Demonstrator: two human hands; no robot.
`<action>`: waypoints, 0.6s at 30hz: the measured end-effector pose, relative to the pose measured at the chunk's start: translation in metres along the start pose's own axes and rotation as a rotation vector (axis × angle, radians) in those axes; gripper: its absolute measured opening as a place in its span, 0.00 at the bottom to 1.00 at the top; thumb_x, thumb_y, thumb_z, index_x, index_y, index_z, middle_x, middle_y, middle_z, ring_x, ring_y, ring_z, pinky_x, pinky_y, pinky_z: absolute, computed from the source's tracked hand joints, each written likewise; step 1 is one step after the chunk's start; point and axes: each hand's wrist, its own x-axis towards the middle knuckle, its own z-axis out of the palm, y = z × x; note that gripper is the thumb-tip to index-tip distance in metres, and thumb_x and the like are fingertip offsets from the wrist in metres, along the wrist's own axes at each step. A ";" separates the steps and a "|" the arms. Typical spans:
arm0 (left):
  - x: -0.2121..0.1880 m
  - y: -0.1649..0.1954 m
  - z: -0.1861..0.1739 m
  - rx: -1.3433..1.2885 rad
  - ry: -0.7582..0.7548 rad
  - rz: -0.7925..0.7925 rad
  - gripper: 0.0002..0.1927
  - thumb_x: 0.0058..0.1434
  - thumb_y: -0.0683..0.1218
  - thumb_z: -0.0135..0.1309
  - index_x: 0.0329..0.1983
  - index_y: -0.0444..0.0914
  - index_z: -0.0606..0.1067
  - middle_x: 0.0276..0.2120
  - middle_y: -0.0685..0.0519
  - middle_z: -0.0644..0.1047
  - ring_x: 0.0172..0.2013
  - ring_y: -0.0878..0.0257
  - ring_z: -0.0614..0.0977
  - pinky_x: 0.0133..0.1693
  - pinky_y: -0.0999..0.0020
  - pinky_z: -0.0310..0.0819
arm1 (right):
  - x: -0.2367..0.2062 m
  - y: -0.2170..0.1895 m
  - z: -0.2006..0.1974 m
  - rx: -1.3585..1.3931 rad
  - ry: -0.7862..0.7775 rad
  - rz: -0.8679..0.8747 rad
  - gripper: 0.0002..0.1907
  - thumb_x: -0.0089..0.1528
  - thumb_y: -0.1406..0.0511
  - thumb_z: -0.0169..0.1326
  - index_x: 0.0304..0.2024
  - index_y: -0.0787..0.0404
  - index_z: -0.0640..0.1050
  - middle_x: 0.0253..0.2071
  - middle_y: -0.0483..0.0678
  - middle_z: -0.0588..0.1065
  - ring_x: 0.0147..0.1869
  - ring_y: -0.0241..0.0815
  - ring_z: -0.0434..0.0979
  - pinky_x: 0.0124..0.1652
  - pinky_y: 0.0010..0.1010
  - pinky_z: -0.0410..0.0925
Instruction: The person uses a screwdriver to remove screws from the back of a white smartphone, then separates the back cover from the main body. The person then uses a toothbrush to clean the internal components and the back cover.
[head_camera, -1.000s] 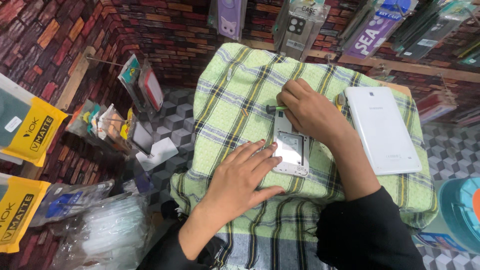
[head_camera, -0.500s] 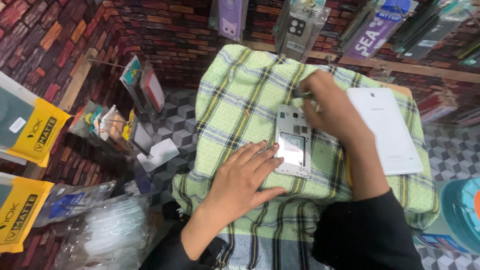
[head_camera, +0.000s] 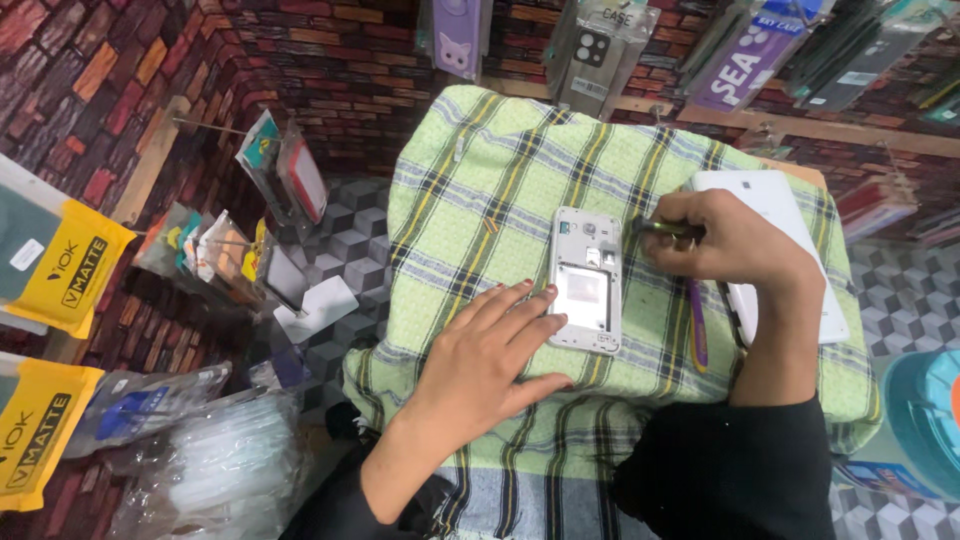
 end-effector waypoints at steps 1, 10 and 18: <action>0.000 0.000 0.000 -0.006 0.000 -0.001 0.29 0.62 0.61 0.59 0.59 0.40 0.75 0.60 0.48 0.76 0.64 0.49 0.73 0.64 0.53 0.66 | -0.001 0.001 -0.001 0.007 0.004 -0.002 0.11 0.53 0.64 0.64 0.34 0.65 0.81 0.25 0.49 0.76 0.28 0.40 0.71 0.32 0.35 0.67; -0.001 -0.002 0.001 -0.002 -0.022 -0.003 0.29 0.62 0.62 0.58 0.59 0.40 0.75 0.61 0.47 0.75 0.65 0.48 0.73 0.64 0.53 0.65 | -0.004 0.012 0.000 0.053 -0.036 0.032 0.13 0.54 0.63 0.65 0.36 0.66 0.83 0.28 0.47 0.78 0.31 0.39 0.74 0.34 0.34 0.68; -0.002 -0.004 0.006 0.020 -0.045 -0.006 0.31 0.63 0.65 0.55 0.59 0.40 0.75 0.61 0.47 0.75 0.65 0.49 0.73 0.65 0.53 0.65 | -0.004 0.017 0.002 -0.001 -0.035 0.218 0.13 0.53 0.62 0.62 0.36 0.65 0.84 0.23 0.51 0.77 0.29 0.40 0.74 0.31 0.36 0.67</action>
